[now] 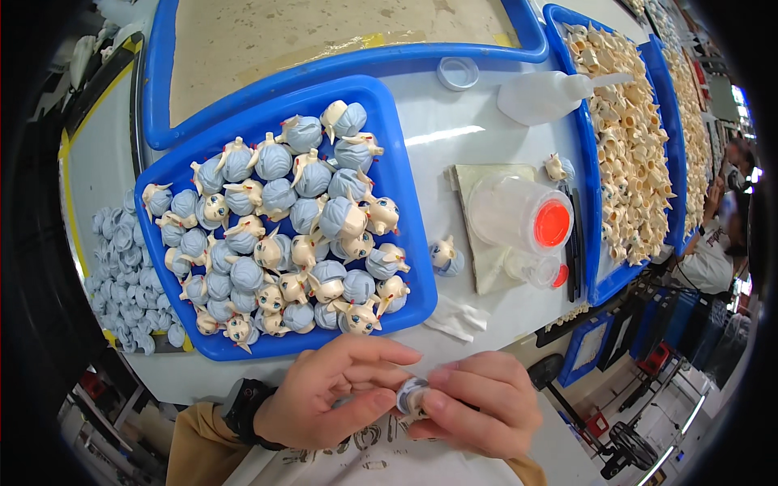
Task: The person assembles small figurines by picking up a light blue head and a beige body, applying glue from a squeeze bottle to the body, and attaching the head. The completed figures are placed into a blue tray. The process is repeated continuously throughout the clip.
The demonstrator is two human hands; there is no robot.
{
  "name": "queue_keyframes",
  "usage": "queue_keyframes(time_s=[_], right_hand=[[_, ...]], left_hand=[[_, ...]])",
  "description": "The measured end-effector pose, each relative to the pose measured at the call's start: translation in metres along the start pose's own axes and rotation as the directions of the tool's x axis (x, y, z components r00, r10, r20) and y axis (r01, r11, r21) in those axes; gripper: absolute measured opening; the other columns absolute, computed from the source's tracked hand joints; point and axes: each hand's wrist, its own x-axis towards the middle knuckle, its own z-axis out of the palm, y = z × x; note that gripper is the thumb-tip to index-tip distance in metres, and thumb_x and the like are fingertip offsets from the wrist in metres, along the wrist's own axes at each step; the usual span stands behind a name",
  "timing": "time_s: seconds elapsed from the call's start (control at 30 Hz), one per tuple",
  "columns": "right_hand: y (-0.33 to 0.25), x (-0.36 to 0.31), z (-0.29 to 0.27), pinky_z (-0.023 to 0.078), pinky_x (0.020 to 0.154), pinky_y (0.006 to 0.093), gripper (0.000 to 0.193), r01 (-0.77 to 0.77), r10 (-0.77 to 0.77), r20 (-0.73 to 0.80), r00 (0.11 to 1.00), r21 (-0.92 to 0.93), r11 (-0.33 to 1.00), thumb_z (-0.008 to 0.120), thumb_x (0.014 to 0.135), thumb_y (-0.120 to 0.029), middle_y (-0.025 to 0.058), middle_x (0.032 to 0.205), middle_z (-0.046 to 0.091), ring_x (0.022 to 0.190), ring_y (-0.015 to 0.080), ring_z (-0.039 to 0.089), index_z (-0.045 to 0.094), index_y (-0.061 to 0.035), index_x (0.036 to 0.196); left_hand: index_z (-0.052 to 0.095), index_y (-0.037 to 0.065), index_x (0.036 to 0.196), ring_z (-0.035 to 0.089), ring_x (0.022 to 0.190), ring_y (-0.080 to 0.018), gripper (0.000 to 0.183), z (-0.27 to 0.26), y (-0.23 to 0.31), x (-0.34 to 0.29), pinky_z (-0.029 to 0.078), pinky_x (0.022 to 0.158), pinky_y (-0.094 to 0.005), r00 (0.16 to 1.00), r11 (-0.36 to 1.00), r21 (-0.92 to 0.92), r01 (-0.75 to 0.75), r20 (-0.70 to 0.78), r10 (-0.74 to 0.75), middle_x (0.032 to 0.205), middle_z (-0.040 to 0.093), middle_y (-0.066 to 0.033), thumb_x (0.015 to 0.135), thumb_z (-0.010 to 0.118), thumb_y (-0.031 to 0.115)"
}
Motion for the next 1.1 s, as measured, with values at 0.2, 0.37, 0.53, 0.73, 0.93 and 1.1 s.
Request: queue_keyframes(time_s=[0.2, 0.37, 0.53, 0.73, 0.93, 1.1], right_hand=[[0.003, -0.003, -0.001, 0.041, 0.044, 0.0241, 0.037, -0.034, 0.035, 0.015, 0.999, -0.044, 0.998, 0.077, 0.061, -0.024, 0.0103, 0.068, 0.059, 0.055, 0.0189, 0.054, 0.061, 0.0012, 0.082], [0.007, -0.01, -0.005, 0.032, 0.039, 0.0217, 0.042, 0.009, -0.005, 0.044, 0.999, -0.083, 0.997, 0.079, 0.056, -0.03, 0.0045, 0.058, 0.056, 0.044, 0.0129, 0.049, 0.061, 0.0007, 0.077], [0.002, -0.01, -0.004, 0.03, 0.039, 0.0217, 0.047, 0.064, -0.065, -0.035, 0.997, -0.006, 0.998, 0.08, 0.052, -0.035, -0.0005, 0.052, 0.053, 0.04, 0.0098, 0.044, 0.061, -0.0008, 0.078], [-0.015, 0.015, 0.011, 0.037, 0.05, 0.0262, 0.057, -0.007, 0.019, 0.294, 0.956, -0.04, 0.999, 0.073, 0.061, -0.043, 0.0042, 0.075, 0.055, 0.062, 0.0171, 0.051, 0.062, -0.0033, 0.101], [-0.009, -0.021, -0.006, 0.04, 0.052, 0.0289, 0.055, -0.149, 0.142, 0.082, 0.986, 0.088, 0.985, 0.069, 0.069, -0.042, 0.0075, 0.076, 0.054, 0.061, 0.0198, 0.05, 0.059, 0.0004, 0.103], [-0.005, -0.028, -0.015, 0.04, 0.052, 0.0294, 0.053, -0.134, 0.132, 0.091, 0.987, 0.013, 0.991, 0.066, 0.072, -0.041, 0.0104, 0.076, 0.056, 0.062, 0.0212, 0.051, 0.058, 0.0031, 0.101]], left_hand=[[0.034, -0.006, 0.121, 0.058, 0.084, -0.0103, 0.036, 0.0, 0.003, 0.004, 0.045, 0.073, -0.0218, 0.998, 0.99, 0.144, -0.001, 0.065, -0.009, 0.098, 0.061, -0.0151, 0.09, 0.045, 0.009], [0.041, -0.005, 0.121, 0.057, 0.076, -0.0079, 0.035, 0.003, 0.003, 0.006, 0.044, 0.068, -0.0203, 0.995, 0.989, 0.141, 0.044, 0.088, -0.056, 0.092, 0.061, -0.0105, 0.09, 0.045, 0.012], [0.047, -0.002, 0.118, 0.057, 0.08, -0.0107, 0.036, 0.004, 0.001, 0.003, 0.046, 0.069, -0.0245, 0.981, 0.959, 0.249, -0.136, 0.169, 0.095, 0.1, 0.058, -0.0106, 0.087, 0.054, 0.015], [0.051, -0.002, 0.112, 0.056, 0.089, -0.0121, 0.036, -0.018, 0.028, -0.033, 0.047, 0.076, -0.0275, 0.991, 0.958, 0.281, 0.062, -0.132, -0.026, 0.102, 0.058, -0.0086, 0.081, 0.062, 0.011], [0.059, 0.003, 0.103, 0.048, 0.064, -0.0058, 0.032, -0.073, 0.082, -0.041, 0.038, 0.055, -0.019, 0.663, 0.42, 0.876, 0.236, -0.461, 0.59, 0.08, 0.056, -0.0006, 0.072, 0.066, 0.009], [0.057, 0.007, 0.109, 0.046, 0.068, -0.0093, 0.041, -0.077, 0.097, -0.03, 0.037, 0.058, -0.0207, 0.644, 0.277, 0.898, 0.341, -0.438, 0.628, 0.087, 0.053, -0.0025, 0.069, 0.064, 0.007]])
